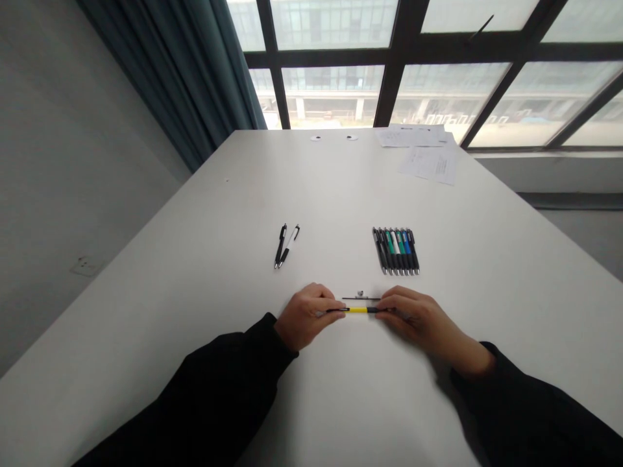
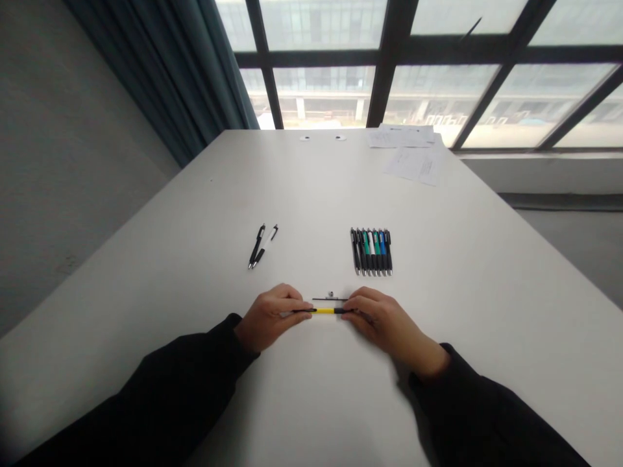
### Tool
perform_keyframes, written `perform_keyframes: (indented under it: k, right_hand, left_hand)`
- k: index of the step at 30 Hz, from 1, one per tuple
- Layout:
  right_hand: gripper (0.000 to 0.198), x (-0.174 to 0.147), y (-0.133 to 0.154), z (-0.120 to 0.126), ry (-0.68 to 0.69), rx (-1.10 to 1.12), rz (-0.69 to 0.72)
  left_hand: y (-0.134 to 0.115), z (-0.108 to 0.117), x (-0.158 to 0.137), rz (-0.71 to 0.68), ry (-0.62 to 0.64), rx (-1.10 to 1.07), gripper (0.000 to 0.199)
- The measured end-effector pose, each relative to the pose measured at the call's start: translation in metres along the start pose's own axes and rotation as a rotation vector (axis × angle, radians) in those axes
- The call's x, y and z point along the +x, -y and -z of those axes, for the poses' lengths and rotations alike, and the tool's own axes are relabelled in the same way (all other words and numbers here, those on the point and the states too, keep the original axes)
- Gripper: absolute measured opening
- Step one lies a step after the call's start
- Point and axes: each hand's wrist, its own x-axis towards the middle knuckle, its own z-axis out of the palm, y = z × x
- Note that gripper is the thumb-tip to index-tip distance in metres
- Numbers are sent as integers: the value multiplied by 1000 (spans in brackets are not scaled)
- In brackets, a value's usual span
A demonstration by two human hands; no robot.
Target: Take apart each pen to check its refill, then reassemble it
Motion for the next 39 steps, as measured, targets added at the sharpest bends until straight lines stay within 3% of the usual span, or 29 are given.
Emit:
perform_keyframes:
  k: [5,14,39]
  right_hand:
    - [8,0,-6,-3,-22,-109,-33]
    - [9,4,-7,-1,-51,-151,-48]
    - [14,3,-12,14,15,-55,-160]
  left_hand:
    - [4,-5,7,-53,-61,80,11]
    - [6,-4,9,56,-45,65,13]
    - [7,-1,6,135,-52,30,13]
